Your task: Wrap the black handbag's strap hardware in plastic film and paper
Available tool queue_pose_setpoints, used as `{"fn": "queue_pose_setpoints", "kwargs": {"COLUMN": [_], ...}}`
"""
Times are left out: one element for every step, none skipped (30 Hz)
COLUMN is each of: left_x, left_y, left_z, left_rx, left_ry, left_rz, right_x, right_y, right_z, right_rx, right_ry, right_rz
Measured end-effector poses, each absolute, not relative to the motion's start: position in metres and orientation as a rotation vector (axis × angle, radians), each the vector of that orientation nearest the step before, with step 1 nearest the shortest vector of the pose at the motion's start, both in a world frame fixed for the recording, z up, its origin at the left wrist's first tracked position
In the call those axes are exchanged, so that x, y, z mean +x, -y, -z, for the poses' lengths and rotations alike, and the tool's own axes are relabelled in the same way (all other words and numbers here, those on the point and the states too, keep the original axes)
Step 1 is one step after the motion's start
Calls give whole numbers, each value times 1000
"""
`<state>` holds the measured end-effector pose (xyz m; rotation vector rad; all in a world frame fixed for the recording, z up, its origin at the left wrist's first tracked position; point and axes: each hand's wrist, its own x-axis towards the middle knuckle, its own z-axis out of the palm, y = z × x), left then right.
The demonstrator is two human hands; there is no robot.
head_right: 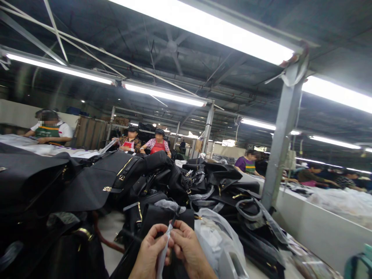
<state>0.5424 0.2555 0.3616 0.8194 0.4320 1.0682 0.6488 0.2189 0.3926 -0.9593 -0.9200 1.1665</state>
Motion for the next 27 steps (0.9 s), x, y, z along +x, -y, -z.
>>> {"fn": "queue_pose_setpoints", "kwargs": {"left_x": [542,542,543,543,542,542,542,541,541,541,541,542,542,542,542,541,538,535,531,526,522,518,516,514,514,515,516], "left_y": [-255,-255,-254,-253,-252,-251,-250,-250,-249,-249,-250,-250,-250,-250,-249,-248,-246,-244,-242,-240,-239,-238,-237,-236,-236,-236,-235], "left_z": [-361,-362,-362,-363,-364,-366,-367,-368,-370,-370,-371,-371,-370,-370,-370,-371,-372,-373,-375,-376,-378,-380,-380,-380,-379,-378,-376], "left_rx": [822,822,817,808,796,782,767,753,745,744,749,761,777,796,816,835,854,873,893,915,939,964,990,1014,1037,1062,1091], "left_ry": [-433,-429,-424,-414,-398,-378,-358,-343,-334,-333,-341,-352,-364,-379,-395,-409,-414,-410,-402,-395,-395,-405,-422,-447,-471,-492,-512], "left_rz": [-1062,-1056,-1052,-1044,-1030,-1006,-974,-940,-910,-890,-888,-894,-902,-906,-903,-892,-873,-852,-834,-820,-811,-806,-805,-807,-812,-821,-827], "right_x": [649,649,649,648,648,648,649,649,649,650,650,650,650,650,650,650,651,652,653,654,656,657,658,658,658,658,658], "right_y": [-219,-219,-219,-219,-219,-219,-219,-220,-220,-221,-221,-222,-222,-222,-222,-221,-219,-217,-213,-209,-205,-201,-197,-195,-193,-193,-194], "right_z": [-392,-391,-391,-390,-389,-389,-387,-386,-384,-383,-381,-379,-378,-378,-378,-378,-380,-381,-383,-386,-388,-391,-393,-395,-397,-397,-397], "right_rx": [-941,-924,-911,-901,-893,-884,-873,-859,-838,-813,-788,-766,-751,-751,-768,-801,-846,-897,-947,-992,-1032,-1067,-1099,-1129,-1162,-1197,-1237], "right_ry": [915,905,890,873,853,832,813,796,784,778,778,779,782,781,781,784,792,809,831,855,876,891,897,901,905,924,955], "right_rz": [-1165,-1166,-1172,-1182,-1200,-1223,-1247,-1270,-1290,-1306,-1319,-1324,-1323,-1314,-1296,-1274,-1247,-1221,-1197,-1173,-1148,-1122,-1093,-1067,-1042,-1021,-998]}}
